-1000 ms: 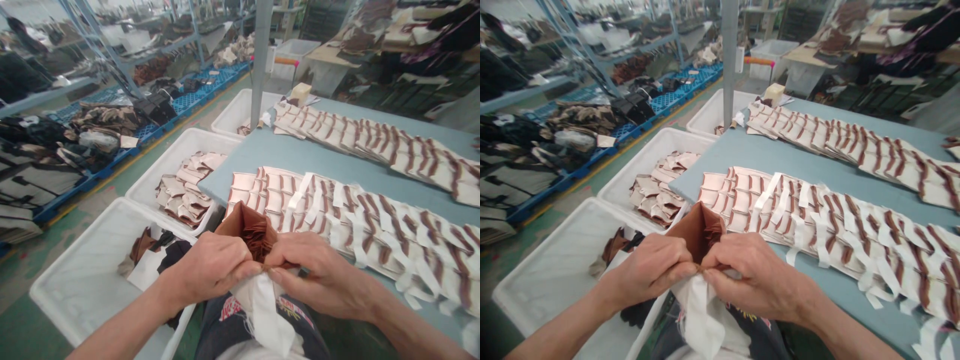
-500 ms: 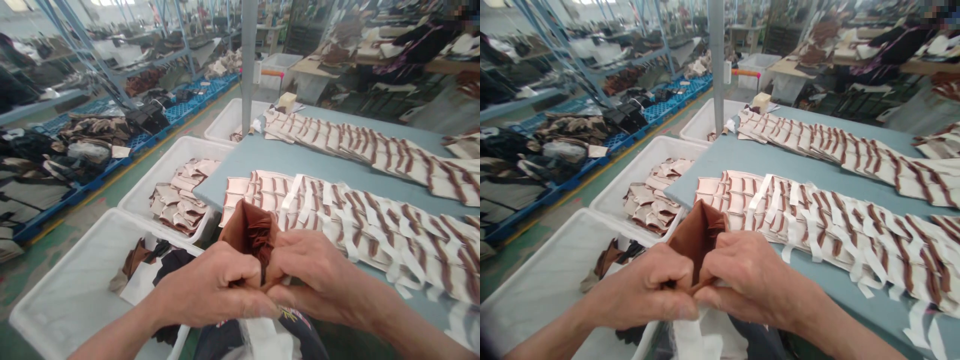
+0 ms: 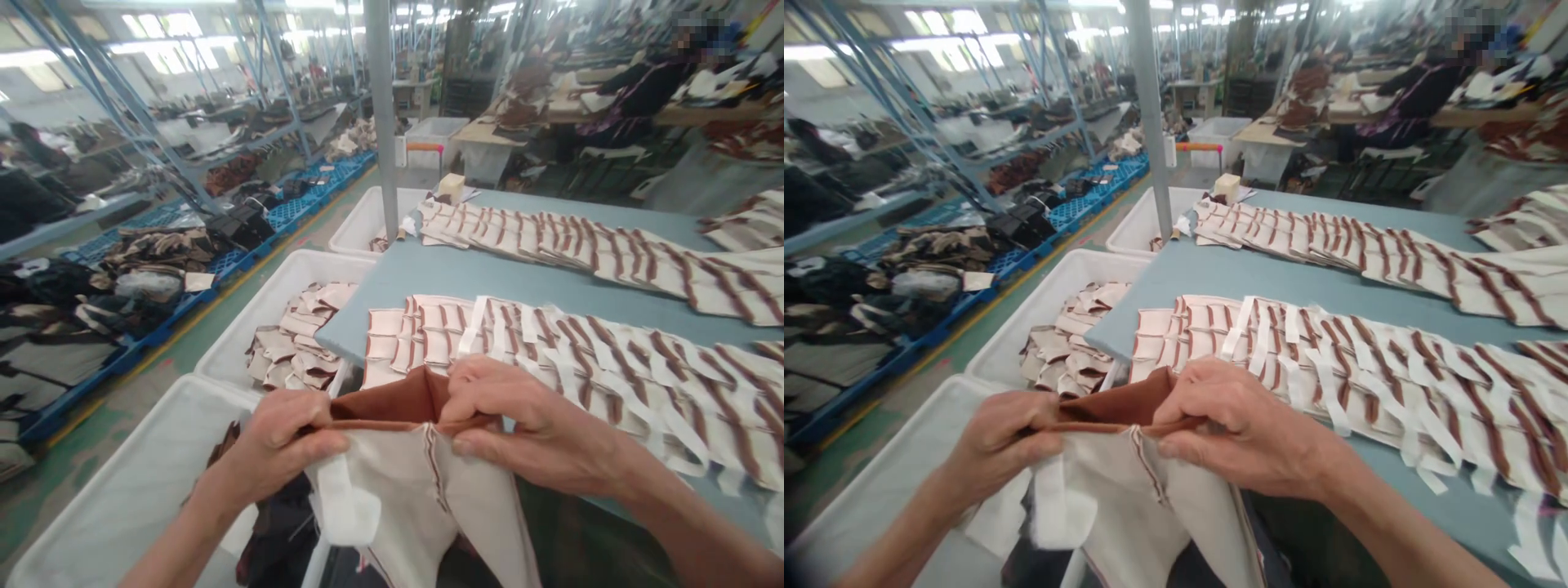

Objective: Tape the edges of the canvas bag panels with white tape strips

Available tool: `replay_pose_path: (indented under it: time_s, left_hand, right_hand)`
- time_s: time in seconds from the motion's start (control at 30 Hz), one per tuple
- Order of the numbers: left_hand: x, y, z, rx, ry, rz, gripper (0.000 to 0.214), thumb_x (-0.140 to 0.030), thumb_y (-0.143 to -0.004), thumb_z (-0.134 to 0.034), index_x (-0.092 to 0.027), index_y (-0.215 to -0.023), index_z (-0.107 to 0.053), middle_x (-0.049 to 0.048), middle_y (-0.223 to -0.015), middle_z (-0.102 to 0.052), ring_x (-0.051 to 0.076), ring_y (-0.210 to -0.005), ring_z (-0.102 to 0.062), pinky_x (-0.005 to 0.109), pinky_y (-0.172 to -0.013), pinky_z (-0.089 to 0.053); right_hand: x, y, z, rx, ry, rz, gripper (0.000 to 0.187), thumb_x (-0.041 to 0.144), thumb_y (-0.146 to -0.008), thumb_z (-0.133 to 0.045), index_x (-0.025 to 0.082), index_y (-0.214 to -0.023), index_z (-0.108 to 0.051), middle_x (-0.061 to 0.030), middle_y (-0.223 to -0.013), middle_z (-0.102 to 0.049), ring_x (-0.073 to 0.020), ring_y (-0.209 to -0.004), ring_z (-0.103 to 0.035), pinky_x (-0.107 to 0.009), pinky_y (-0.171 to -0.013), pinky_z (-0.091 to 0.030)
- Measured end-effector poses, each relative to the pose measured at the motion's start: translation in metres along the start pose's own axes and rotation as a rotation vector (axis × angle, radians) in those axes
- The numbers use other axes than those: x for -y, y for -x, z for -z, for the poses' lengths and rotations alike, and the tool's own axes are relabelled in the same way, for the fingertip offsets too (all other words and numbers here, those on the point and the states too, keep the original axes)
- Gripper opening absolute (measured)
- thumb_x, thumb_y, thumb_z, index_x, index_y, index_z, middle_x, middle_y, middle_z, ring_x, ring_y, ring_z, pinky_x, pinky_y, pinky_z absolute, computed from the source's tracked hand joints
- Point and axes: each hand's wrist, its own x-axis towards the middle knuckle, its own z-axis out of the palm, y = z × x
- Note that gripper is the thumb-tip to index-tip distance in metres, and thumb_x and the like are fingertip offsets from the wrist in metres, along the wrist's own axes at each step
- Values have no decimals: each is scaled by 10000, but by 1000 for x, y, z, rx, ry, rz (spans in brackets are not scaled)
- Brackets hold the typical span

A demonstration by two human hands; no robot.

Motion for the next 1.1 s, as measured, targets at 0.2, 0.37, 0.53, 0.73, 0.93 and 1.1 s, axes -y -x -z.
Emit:
replay_pose_path:
  time_s: [0.2,0.37,0.53,0.73,0.93,1.1]
  left_hand:
    - [-21,-31,3,84,88,-120,602,-650,-1013,-321,-169,-1085,-676,93,-999,-756,217,-967,-682,325,-910,-453]
    - [-38,-52,0,160,174,-137,283,-455,-972,-630,-179,-926,-671,26,-864,-745,152,-802,-661,262,-805,-438]
    - [-32,-61,-10,220,363,-15,157,-276,-947,-670,-158,-845,-688,-20,-740,-682,105,-668,-574,216,-697,-410]
    - [-23,-65,-25,276,653,211,207,-304,-895,-677,-129,-793,-719,-36,-658,-565,89,-601,-449,201,-571,-339]
    - [-14,-59,-39,240,793,329,276,-378,-896,-689,-120,-801,-717,-9,-704,-591,101,-633,-457,211,-587,-352]
    - [-19,-56,-44,174,770,354,266,-364,-888,-642,-131,-759,-642,-11,-705,-552,99,-621,-437,216,-573,-338]
  right_hand:
    - [10,-20,2,55,-61,42,126,188,-994,-608,188,-873,-640,-10,-850,-657,-145,-839,-584,-297,-796,-420]
    - [4,-21,-1,58,-15,-9,139,171,-989,-559,199,-856,-586,1,-848,-628,-149,-833,-558,-304,-794,-405]
    - [-5,-15,-3,10,-17,-39,155,170,-982,-543,197,-834,-579,2,-811,-618,-145,-780,-532,-290,-749,-405]
    - [-24,-9,-10,-15,-166,-108,246,324,-1023,-550,189,-821,-595,-1,-822,-608,-143,-793,-527,-272,-737,-402]
    - [-40,-7,-19,-23,-315,-160,361,491,-1018,-548,186,-830,-594,-1,-813,-584,-146,-778,-517,-271,-726,-399]
    - [-39,-9,-19,-19,-325,-153,249,361,-1002,-576,187,-825,-585,5,-810,-588,-138,-767,-520,-258,-720,-401]
